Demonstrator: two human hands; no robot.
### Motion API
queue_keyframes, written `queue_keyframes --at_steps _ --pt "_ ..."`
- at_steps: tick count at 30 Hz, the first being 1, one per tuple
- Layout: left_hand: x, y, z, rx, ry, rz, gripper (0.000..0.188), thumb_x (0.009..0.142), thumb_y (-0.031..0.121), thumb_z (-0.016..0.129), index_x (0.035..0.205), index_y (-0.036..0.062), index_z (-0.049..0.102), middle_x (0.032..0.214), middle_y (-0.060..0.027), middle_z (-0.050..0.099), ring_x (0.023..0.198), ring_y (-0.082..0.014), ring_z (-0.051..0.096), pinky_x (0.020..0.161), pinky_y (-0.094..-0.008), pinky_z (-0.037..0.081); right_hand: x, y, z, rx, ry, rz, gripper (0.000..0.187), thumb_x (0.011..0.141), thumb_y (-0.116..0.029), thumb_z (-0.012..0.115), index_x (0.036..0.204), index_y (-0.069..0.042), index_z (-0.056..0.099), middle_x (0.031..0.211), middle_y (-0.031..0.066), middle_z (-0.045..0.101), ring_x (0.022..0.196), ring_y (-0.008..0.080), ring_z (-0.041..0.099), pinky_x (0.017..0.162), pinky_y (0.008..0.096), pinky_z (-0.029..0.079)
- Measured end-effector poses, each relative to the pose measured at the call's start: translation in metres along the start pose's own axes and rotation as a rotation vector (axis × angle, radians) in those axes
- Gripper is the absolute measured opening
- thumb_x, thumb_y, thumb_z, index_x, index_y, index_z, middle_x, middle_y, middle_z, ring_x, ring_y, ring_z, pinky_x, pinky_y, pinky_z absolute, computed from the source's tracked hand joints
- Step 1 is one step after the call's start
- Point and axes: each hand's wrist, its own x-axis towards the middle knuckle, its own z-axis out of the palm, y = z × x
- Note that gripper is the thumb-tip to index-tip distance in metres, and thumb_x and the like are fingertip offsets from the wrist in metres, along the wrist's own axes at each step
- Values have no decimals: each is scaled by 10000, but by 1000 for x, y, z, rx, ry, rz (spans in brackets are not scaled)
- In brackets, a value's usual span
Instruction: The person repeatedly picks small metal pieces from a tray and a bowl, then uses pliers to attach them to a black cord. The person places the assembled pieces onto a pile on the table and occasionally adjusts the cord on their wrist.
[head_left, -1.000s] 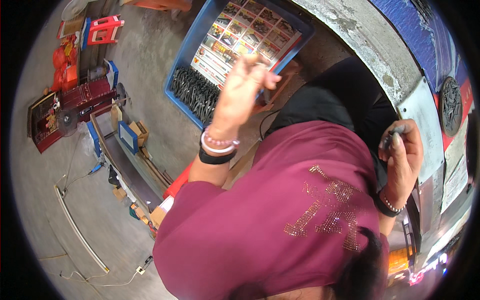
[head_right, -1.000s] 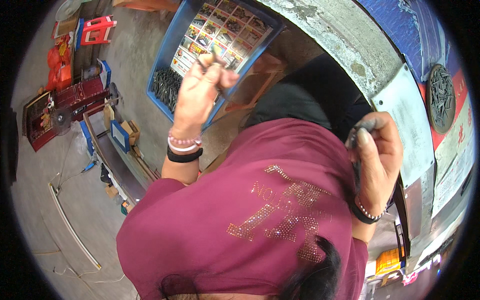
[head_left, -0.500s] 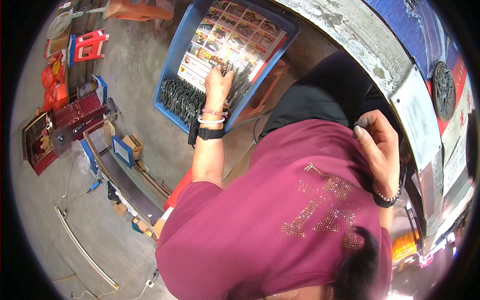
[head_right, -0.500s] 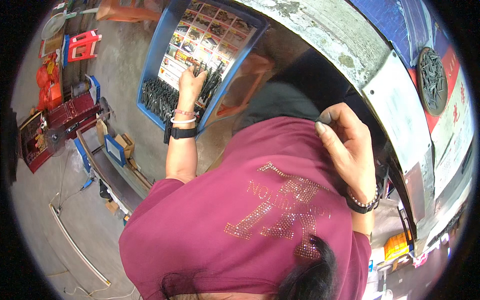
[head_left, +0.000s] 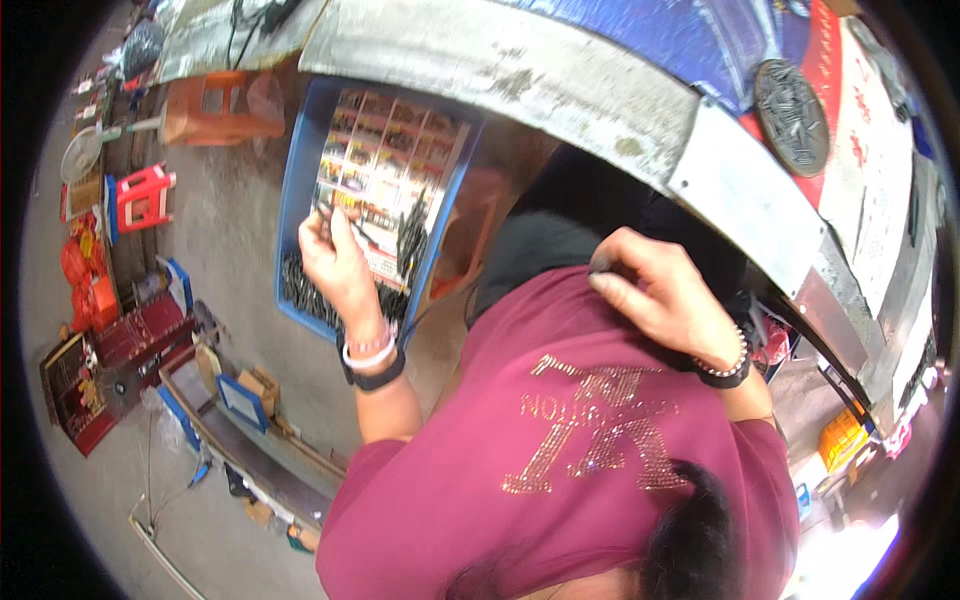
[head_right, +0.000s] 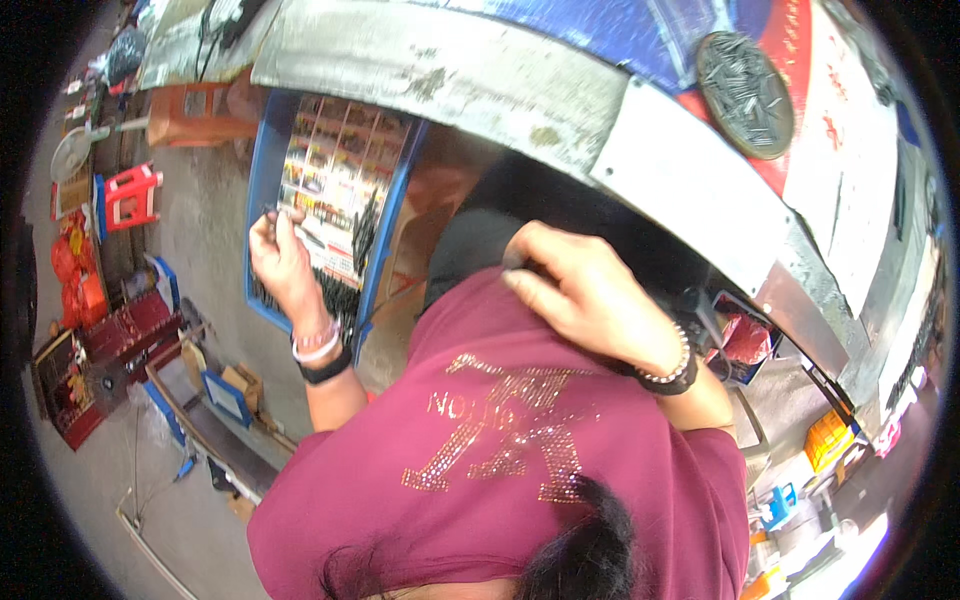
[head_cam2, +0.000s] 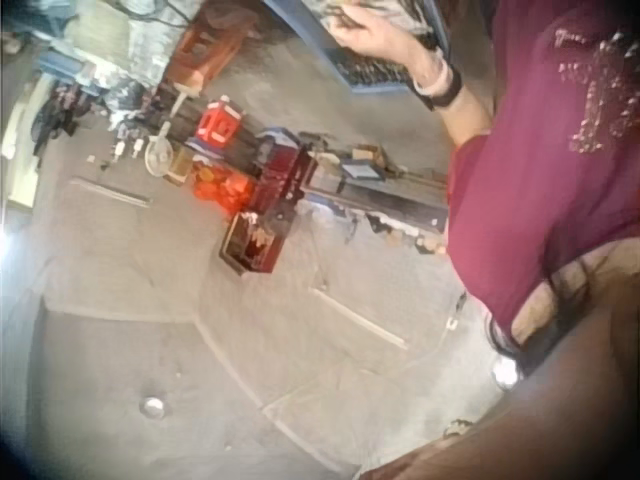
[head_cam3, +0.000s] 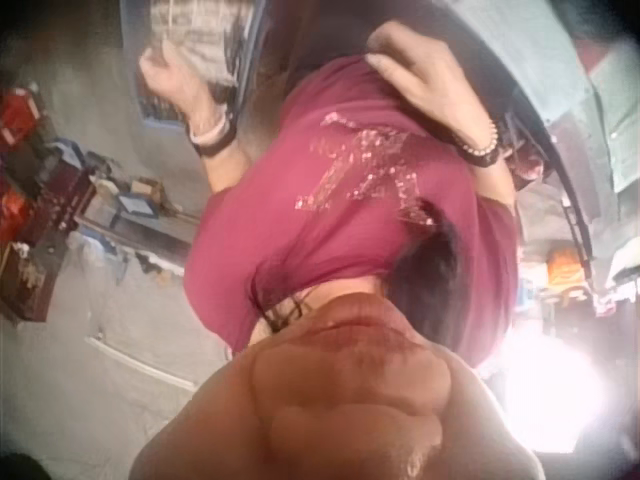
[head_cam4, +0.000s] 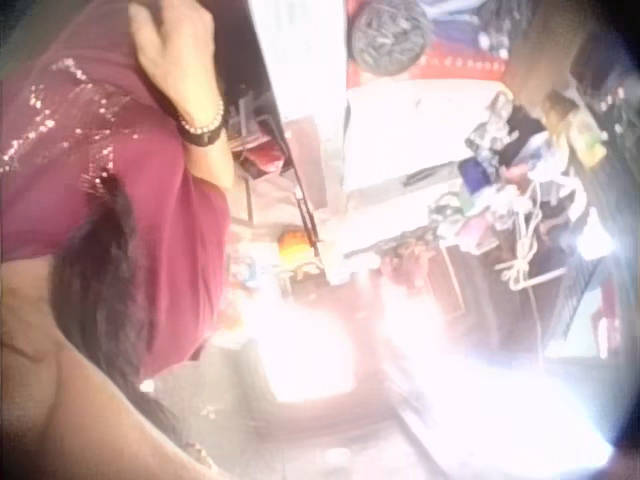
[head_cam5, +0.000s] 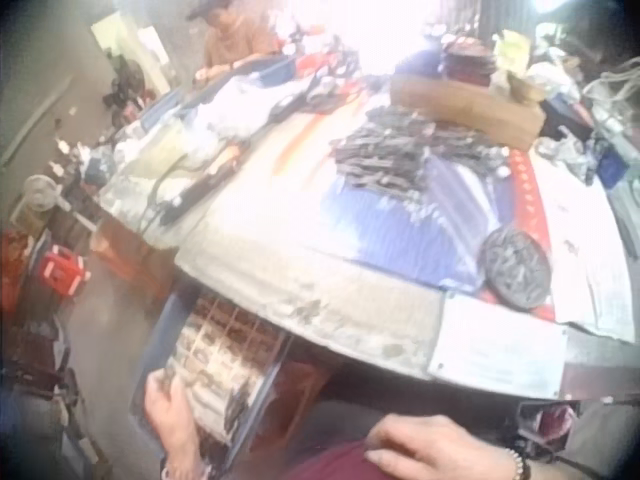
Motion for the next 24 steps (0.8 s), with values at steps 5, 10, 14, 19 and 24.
queue_keyframes --at_steps 5,10,14,19,24 --pt "-55 88 43 -278 -382 -218 152 869 -17 612 963 76 535 801 -11 629 535 -8 431 466 -158 330 -8 -6 -17 -1 111 -86 147 856 -101 622 948 -2 565 836 156 592 771 327 612 680 365 486" --pt "-82 119 95 -517 -894 -384 242 853 -40 644 1058 38 541 807 -3 604 542 -6 432 470 -143 327 -36 -7 -66 -144 669 -56 97 851 -45 625 926 4 589 783 91 592 685 170 579 646 285 470" --pt "-89 120 130 -493 -1074 -522 214 843 -30 670 1018 36 566 790 11 591 526 1 419 453 -142 316 -50 6 -117 -441 936 5 129 848 -59 606 941 21 567 811 131 610 727 252 613 666 330 477" --pt "-96 122 152 -447 -1243 -557 224 828 -15 696 1007 34 570 804 9 597 545 0 443 465 -137 331 -39 27 -157 -930 865 45 156 816 -89 609 935 3 568 858 165 592 816 348 585 721 398 468" --pt "-96 120 149 -453 -1258 -585 190 821 3 713 959 38 587 822 12 611 628 -14 506 551 -150 405 -7 42 -171 -1123 739 120 150 774 -87 604 874 7 545 841 161 586 833 351 576 726 426 462"
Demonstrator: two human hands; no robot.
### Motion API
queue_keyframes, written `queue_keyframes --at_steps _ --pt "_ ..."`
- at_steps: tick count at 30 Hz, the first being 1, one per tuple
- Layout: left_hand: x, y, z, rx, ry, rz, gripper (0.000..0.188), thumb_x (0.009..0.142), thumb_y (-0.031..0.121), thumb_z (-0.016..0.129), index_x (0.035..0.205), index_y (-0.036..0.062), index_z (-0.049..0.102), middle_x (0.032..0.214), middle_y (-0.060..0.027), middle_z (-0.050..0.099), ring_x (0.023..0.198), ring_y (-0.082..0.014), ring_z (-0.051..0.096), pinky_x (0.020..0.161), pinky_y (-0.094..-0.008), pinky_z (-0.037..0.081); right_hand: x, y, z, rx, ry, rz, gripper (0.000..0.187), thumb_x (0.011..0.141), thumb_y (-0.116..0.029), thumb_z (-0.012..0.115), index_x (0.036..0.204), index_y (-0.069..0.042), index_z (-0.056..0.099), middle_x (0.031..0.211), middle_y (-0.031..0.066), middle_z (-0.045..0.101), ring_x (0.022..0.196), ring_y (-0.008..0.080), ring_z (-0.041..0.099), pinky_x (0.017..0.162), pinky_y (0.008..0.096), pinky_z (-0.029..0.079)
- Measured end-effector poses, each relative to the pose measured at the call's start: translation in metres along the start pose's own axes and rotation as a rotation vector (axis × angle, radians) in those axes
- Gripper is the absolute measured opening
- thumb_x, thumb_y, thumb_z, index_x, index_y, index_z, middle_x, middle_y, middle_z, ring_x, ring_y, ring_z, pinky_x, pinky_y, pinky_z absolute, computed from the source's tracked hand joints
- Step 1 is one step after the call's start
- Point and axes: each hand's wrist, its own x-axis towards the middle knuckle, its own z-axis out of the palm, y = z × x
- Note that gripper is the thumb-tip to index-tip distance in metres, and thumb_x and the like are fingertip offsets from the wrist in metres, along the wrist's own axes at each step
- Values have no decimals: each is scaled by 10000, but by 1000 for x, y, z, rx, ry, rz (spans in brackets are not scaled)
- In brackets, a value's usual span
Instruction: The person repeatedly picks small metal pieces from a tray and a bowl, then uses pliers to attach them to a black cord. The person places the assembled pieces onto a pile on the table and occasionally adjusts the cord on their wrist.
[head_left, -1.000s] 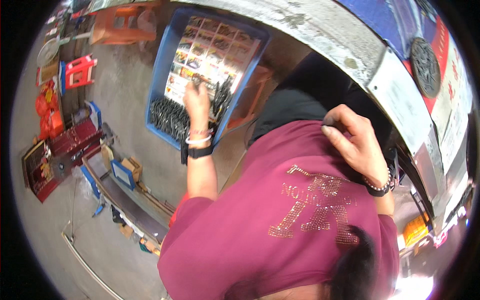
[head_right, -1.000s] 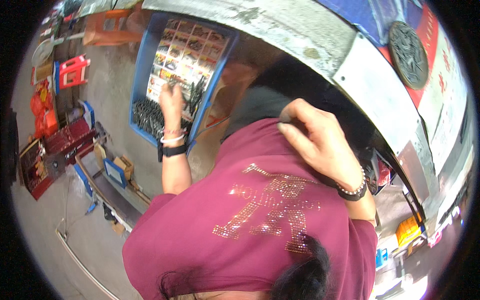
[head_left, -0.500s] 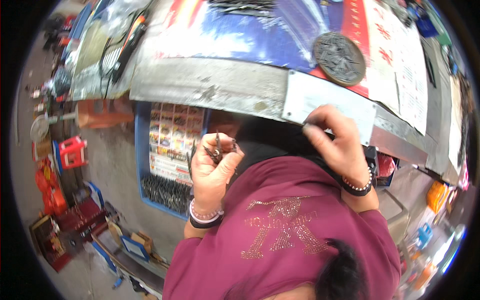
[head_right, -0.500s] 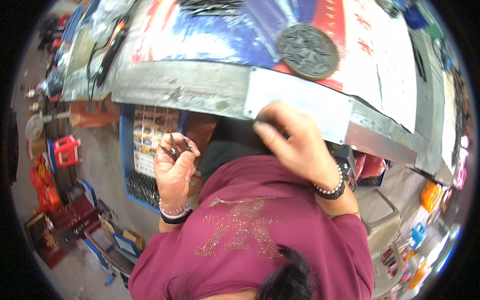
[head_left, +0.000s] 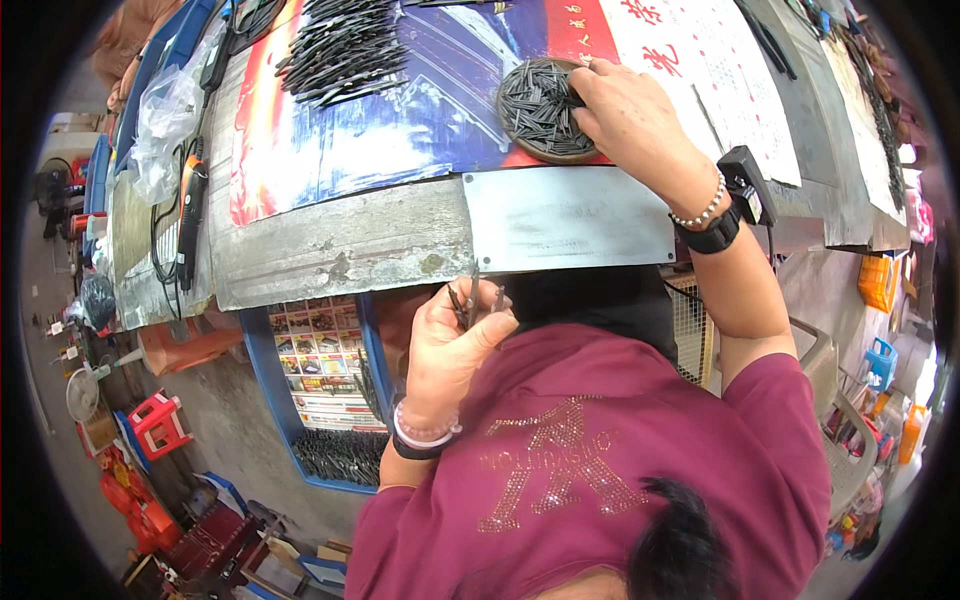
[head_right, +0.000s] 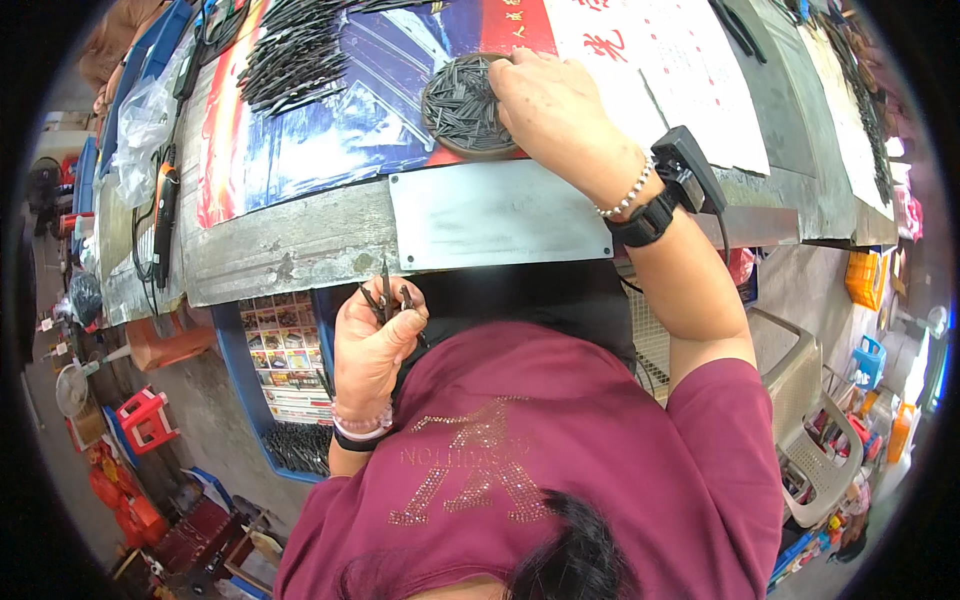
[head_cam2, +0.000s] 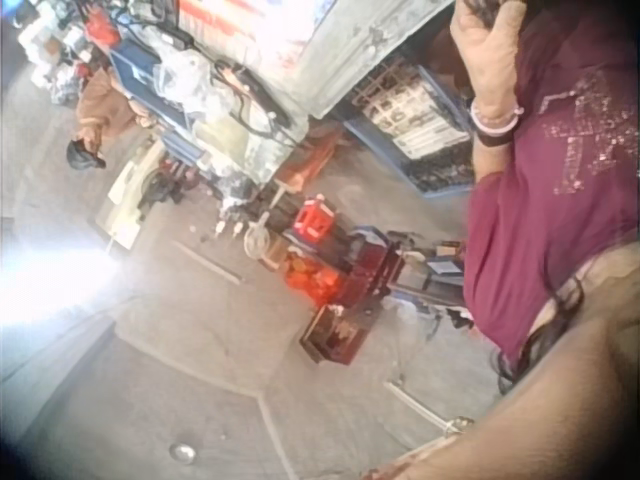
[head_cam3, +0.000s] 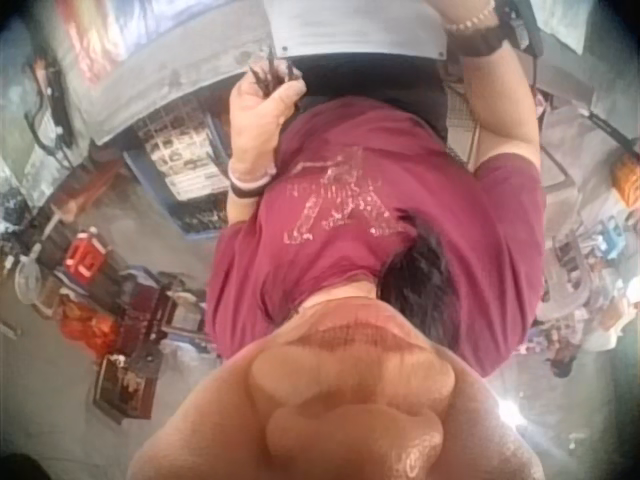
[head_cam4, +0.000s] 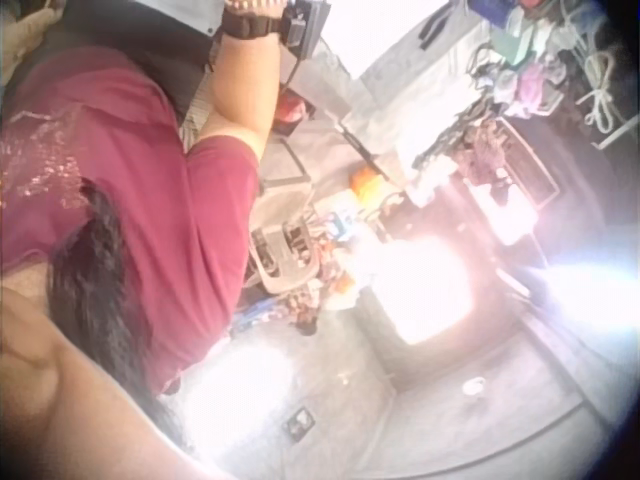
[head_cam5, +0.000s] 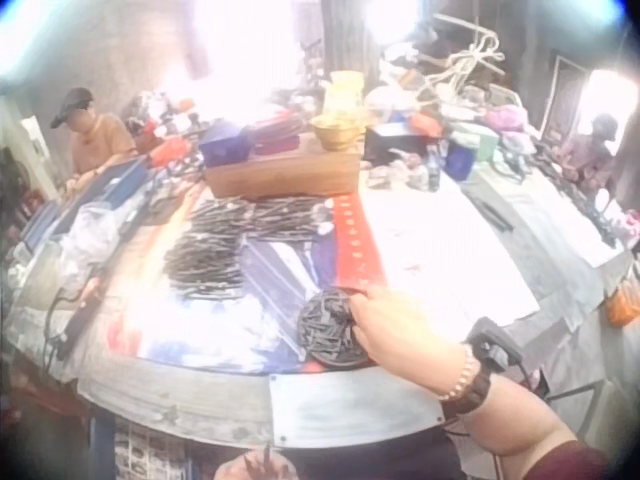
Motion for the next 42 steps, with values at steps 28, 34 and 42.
queue_keyframes --at_steps 28,34,42 --pt "-7 2 10 100 -35 19 143 887 40 649 1003 -25 596 876 -29 635 779 -81 618 726 -211 501 -46 -33 -35 1140 -68 258 123 895 -42 603 993 33 603 828 46 643 728 89 617 625 207 489" --pt "-4 0 18 130 -67 10 150 881 38 658 1001 -29 598 879 -35 635 780 -88 628 739 -216 510 -42 -15 -25 1138 54 257 124 916 -88 592 944 28 626 733 20 626 689 57 593 601 202 474" --pt "-4 -1 21 115 -60 28 165 880 47 665 1007 -32 598 888 -39 638 787 -90 630 738 -218 510 -24 -13 -15 970 225 227 134 893 -92 628 939 31 652 706 -11 589 641 35 518 574 188 415"
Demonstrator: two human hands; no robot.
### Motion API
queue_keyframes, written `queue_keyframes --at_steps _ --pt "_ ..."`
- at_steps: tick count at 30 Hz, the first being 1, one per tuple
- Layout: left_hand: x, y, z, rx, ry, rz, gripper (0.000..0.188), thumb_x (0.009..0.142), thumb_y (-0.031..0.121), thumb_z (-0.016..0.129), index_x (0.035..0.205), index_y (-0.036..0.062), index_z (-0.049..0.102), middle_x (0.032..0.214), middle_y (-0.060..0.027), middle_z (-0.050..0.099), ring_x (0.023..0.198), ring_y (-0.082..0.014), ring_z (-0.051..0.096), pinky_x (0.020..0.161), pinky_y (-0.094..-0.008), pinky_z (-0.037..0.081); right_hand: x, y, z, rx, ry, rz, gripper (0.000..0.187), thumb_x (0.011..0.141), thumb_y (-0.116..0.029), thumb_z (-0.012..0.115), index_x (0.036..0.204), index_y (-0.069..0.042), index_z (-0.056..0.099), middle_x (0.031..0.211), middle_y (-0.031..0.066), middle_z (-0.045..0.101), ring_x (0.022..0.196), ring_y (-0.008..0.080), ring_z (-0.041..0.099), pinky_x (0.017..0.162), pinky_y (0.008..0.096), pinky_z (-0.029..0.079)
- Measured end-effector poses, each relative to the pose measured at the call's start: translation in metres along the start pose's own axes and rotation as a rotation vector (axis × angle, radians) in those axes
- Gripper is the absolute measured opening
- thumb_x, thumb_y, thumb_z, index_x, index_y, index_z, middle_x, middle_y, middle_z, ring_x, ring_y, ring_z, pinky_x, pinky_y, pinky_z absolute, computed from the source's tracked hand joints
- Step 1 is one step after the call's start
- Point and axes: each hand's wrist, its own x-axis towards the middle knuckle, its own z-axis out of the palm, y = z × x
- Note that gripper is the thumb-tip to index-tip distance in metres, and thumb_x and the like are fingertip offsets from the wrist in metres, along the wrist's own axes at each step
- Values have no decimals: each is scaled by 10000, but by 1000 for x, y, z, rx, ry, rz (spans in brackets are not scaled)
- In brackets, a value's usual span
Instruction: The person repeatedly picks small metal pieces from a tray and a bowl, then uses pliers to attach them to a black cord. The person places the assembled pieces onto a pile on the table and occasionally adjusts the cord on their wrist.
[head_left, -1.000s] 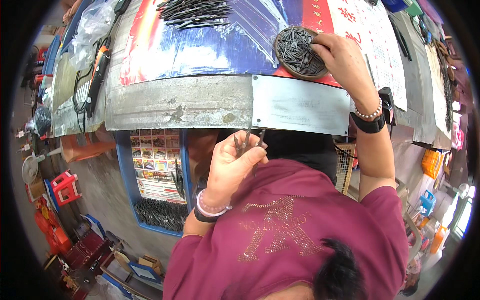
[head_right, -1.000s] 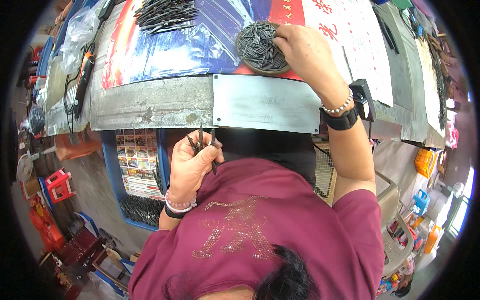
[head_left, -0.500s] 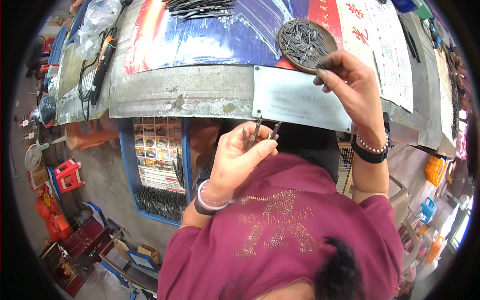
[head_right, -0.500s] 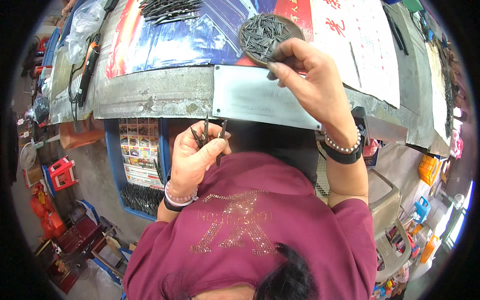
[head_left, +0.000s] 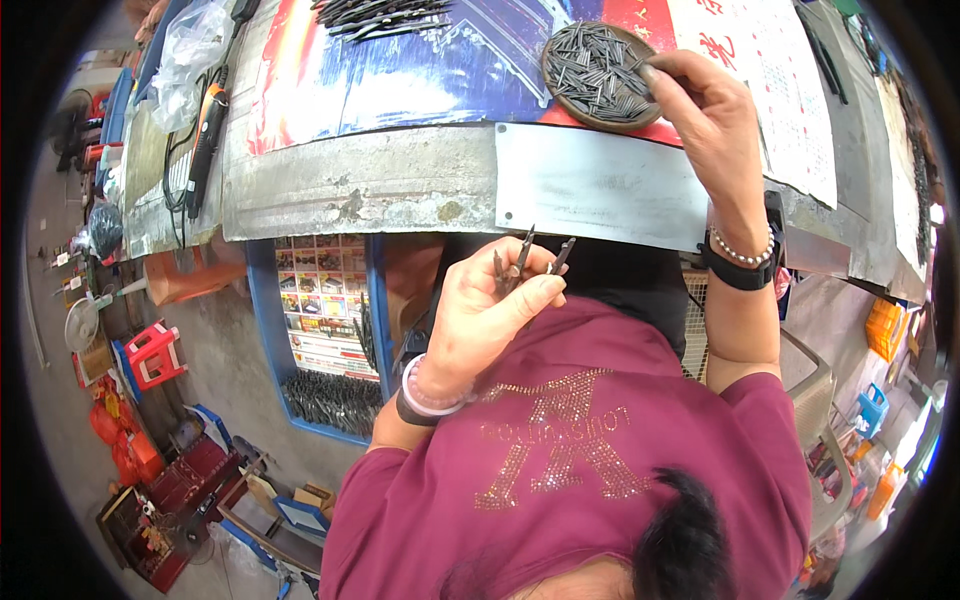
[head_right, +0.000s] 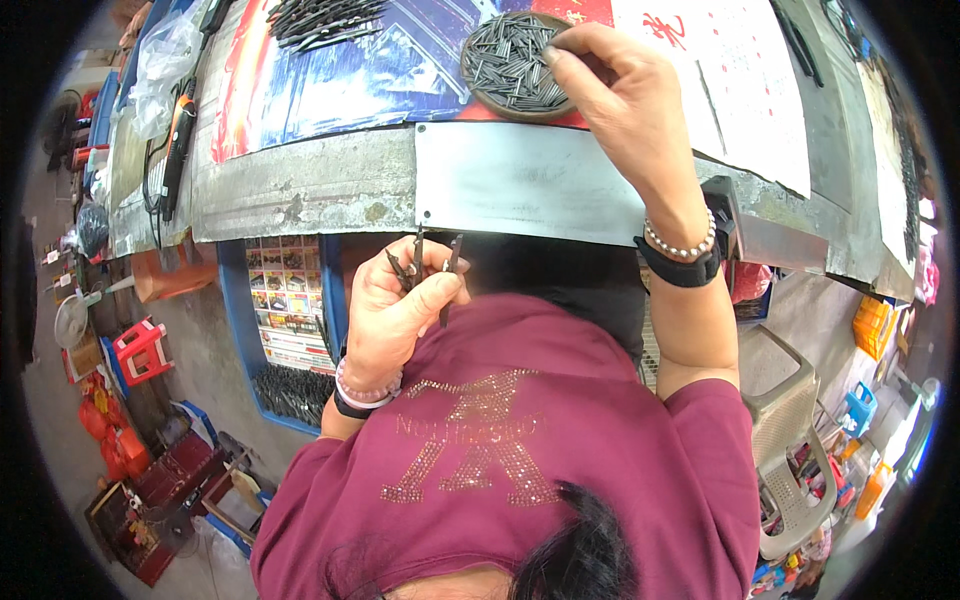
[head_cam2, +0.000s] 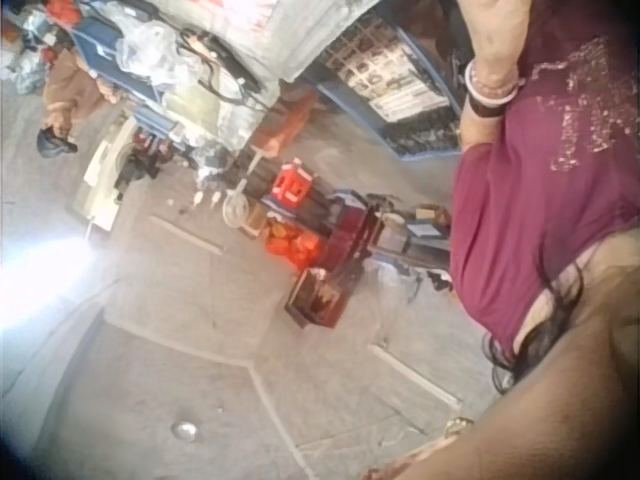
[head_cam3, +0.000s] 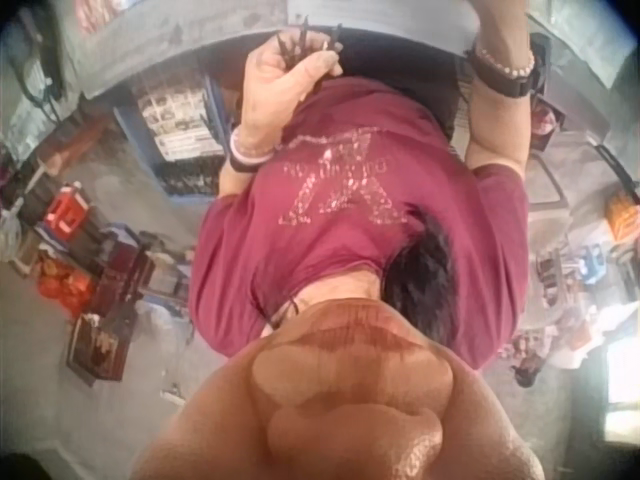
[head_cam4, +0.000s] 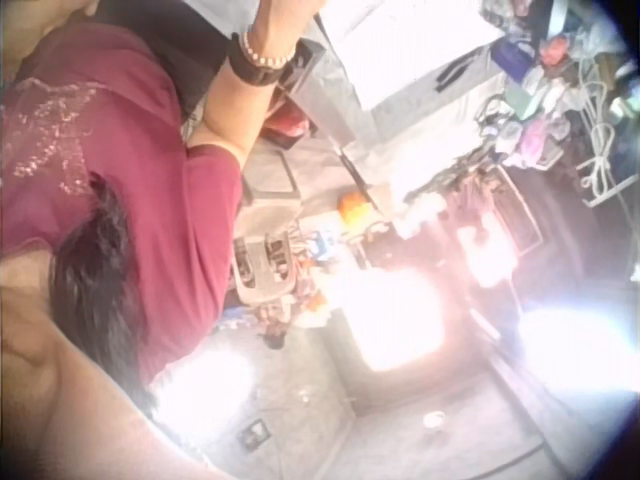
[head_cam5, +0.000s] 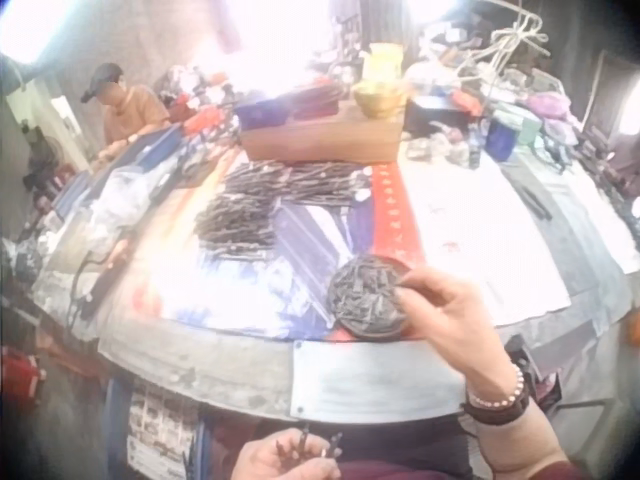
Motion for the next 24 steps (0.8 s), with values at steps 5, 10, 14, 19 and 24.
queue_keyframes --at_steps 5,10,14,19,24 --pt "-2 3 -4 126 12 38 162 883 45 661 1009 -33 597 889 -39 642 795 -82 626 735 -210 499 -32 -21 -4 340 -166 257 124 879 -38 609 975 32 642 785 53 659 675 67 600 596 195 469" --pt "1 -1 -2 223 30 71 135 874 73 676 959 -16 622 777 28 615 681 -4 513 610 -172 420 -68 -35 7 619 -294 470 126 892 4 584 1014 33 572 854 88 665 688 106 641 643 198 513" --pt "0 -4 2 307 0 130 130 862 76 685 930 -12 619 732 39 586 636 2 477 562 -172 393 -82 -37 18 663 -176 460 104 922 -49 567 1004 14 556 850 75 648 712 86 624 640 193 495" --pt "-2 -2 3 414 -19 186 109 860 55 676 914 -12 609 720 28 580 653 -4 492 576 -178 409 -89 -40 18 781 -273 547 129 933 -117 578 934 -12 503 811 98 587 600 82 516 515 186 412" --pt "-2 -4 3 430 -3 232 112 858 52 679 917 -16 611 714 21 583 656 -10 503 580 -185 421 -91 -42 22 812 -276 568 132 938 -117 574 946 -13 493 786 94 590 577 77 512 510 177 410"
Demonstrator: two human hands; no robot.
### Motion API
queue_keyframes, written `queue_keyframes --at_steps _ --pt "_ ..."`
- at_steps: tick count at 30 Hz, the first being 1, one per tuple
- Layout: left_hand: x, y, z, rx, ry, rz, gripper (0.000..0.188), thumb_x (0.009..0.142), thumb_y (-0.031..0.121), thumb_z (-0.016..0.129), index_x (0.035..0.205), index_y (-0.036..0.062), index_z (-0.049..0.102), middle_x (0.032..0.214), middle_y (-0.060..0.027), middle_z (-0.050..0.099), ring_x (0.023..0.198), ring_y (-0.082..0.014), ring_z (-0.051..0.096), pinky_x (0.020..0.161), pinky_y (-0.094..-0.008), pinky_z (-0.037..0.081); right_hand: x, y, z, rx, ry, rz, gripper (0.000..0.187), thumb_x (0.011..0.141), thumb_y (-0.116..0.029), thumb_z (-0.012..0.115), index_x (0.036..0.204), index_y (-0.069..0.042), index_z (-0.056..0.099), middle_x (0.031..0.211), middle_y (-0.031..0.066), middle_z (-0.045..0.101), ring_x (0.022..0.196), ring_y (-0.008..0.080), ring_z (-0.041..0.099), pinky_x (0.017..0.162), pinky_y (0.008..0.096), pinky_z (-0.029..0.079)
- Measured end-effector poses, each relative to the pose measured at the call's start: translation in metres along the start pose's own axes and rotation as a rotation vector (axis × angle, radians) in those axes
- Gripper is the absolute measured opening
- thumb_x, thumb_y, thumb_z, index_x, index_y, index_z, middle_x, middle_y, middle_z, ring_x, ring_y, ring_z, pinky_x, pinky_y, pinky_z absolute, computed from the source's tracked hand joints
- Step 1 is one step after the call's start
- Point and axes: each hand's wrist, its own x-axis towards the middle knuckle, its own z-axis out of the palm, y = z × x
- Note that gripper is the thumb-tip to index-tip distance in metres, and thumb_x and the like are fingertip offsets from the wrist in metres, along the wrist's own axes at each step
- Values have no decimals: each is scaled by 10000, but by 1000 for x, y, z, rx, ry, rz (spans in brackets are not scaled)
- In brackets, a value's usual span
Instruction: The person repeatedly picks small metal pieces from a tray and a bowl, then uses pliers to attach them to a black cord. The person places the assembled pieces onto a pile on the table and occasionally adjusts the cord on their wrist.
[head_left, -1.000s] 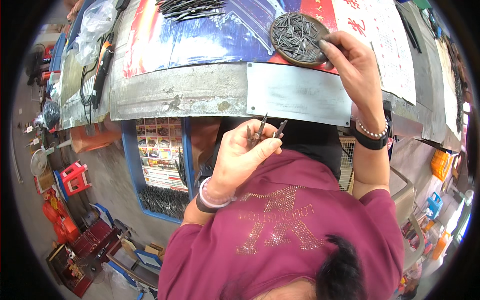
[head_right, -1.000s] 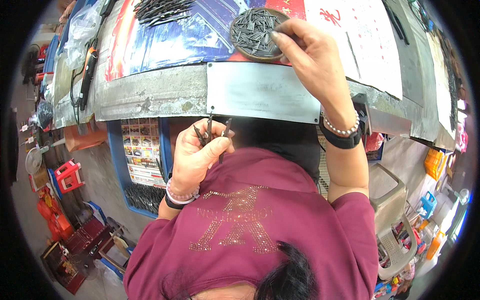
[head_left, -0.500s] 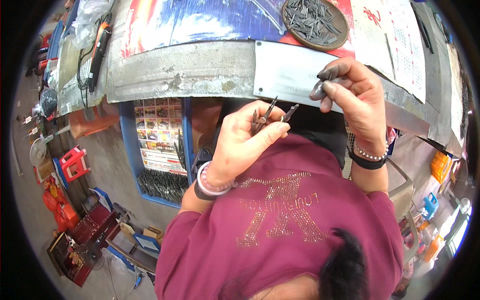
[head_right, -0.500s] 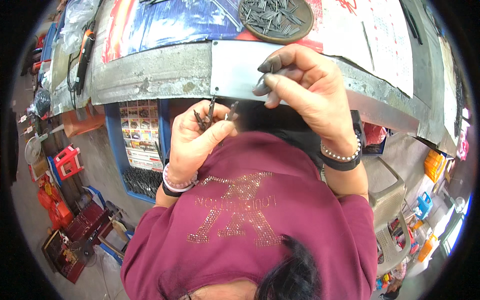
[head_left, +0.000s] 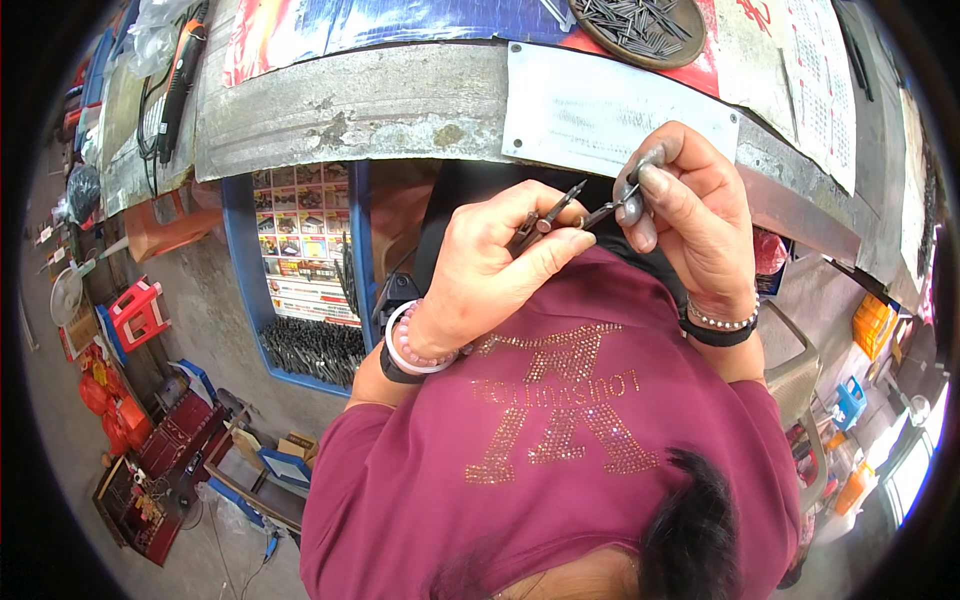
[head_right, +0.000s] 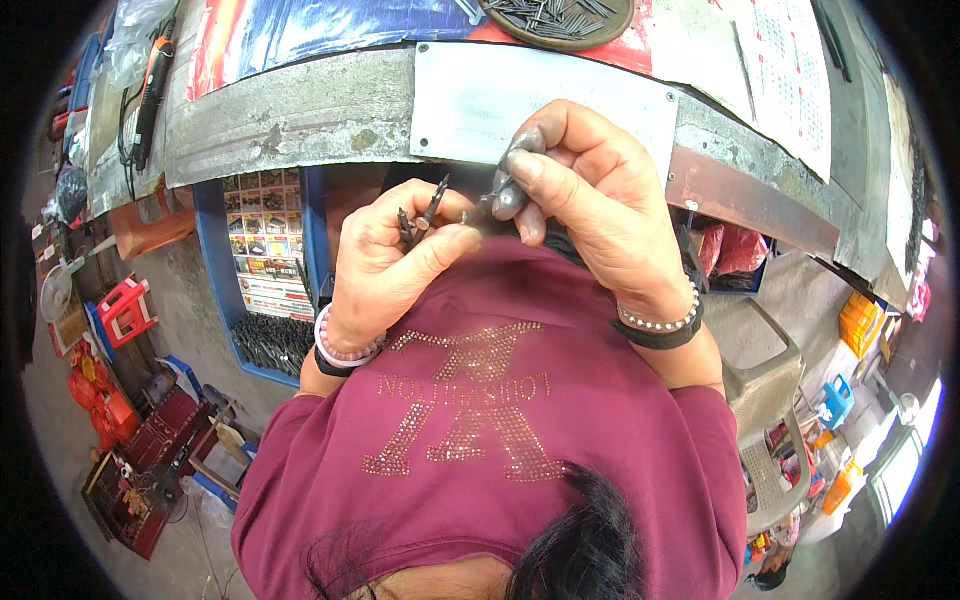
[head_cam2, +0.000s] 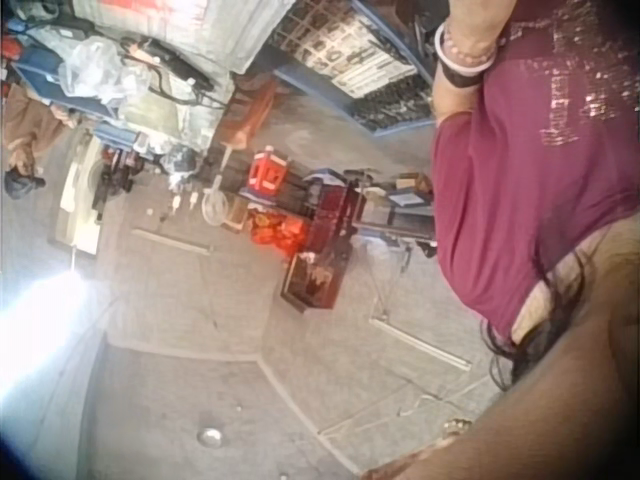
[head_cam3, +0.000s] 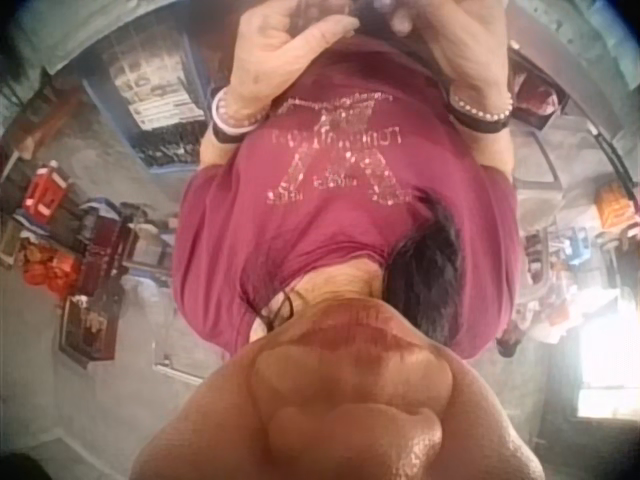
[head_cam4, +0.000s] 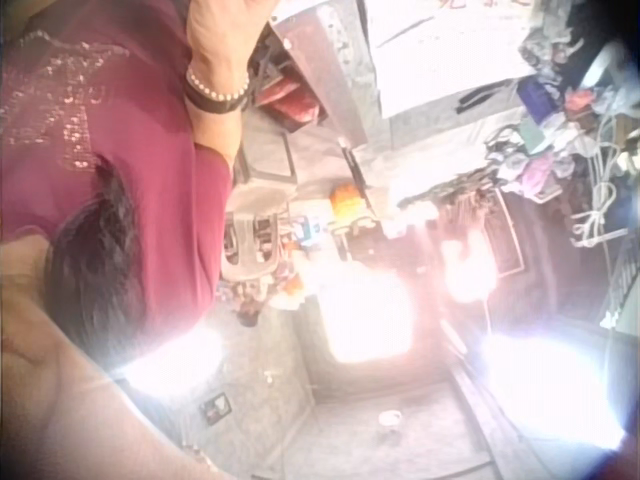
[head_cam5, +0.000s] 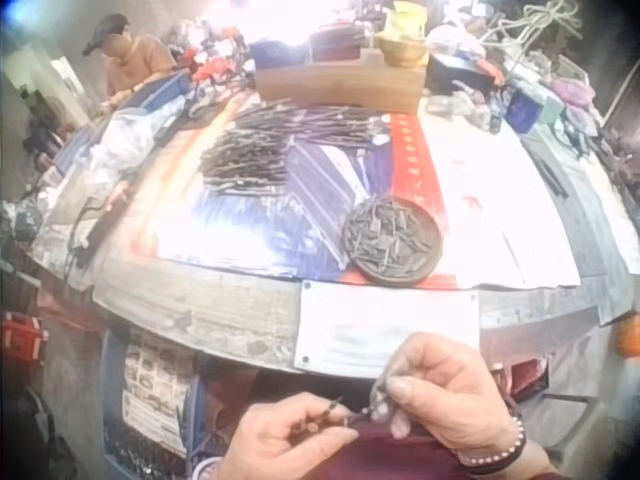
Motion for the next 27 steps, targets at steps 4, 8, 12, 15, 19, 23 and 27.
queue_keyframes --at_steps 4,8,12,15,19,23,27 --pt "-1 -2 -2 20 -9 13 110 858 50 678 919 -17 616 717 11 595 654 -13 512 578 -189 429 0 2 1 -1 -4 -7 132 941 -118 569 951 -13 489 790 95 593 581 76 515 511 179 412" --pt "-1 -3 -2 -12 -8 14 102 857 46 677 915 -17 622 724 -2 620 661 -17 534 574 -207 444 -1 3 2 -45 0 -13 136 942 -120 568 954 -11 488 801 94 595 591 72 522 516 180 418" --pt "-1 -1 0 140 40 167 96 831 26 684 903 -8 630 741 -54 639 615 -98 591 564 -242 464 -7 6 8 -173 -1 29 111 943 -90 552 967 -5 485 826 82 594 626 75 548 550 180 452" --pt "-2 0 -1 285 96 331 109 811 20 693 900 -2 635 755 -87 638 593 -164 610 554 -263 472 -10 12 14 -169 -35 78 85 945 -61 529 985 -2 483 854 80 593 675 86 570 577 185 477" --pt "-3 -2 -4 305 152 337 155 786 39 726 904 1 634 753 -94 627 582 -194 604 525 -273 464 -11 13 16 -52 117 -61 106 967 -110 514 975 -18 464 803 111 578 591 98 501 533 197 422" --pt "-3 -6 -2 298 126 315 153 786 29 722 906 1 631 745 -90 617 577 -191 597 527 -274 464 -11 8 15 -33 76 -114 123 964 -120 528 968 -21 455 790 124 571 576 98 477 526 201 409" --pt "-3 -8 -1 263 124 311 154 785 21 718 909 1 629 743 -91 611 578 -187 595 527 -274 463 -11 7 19 -46 82 -90 134 961 -119 536 970 -16 452 797 126 570 576 99 482 518 199 407"
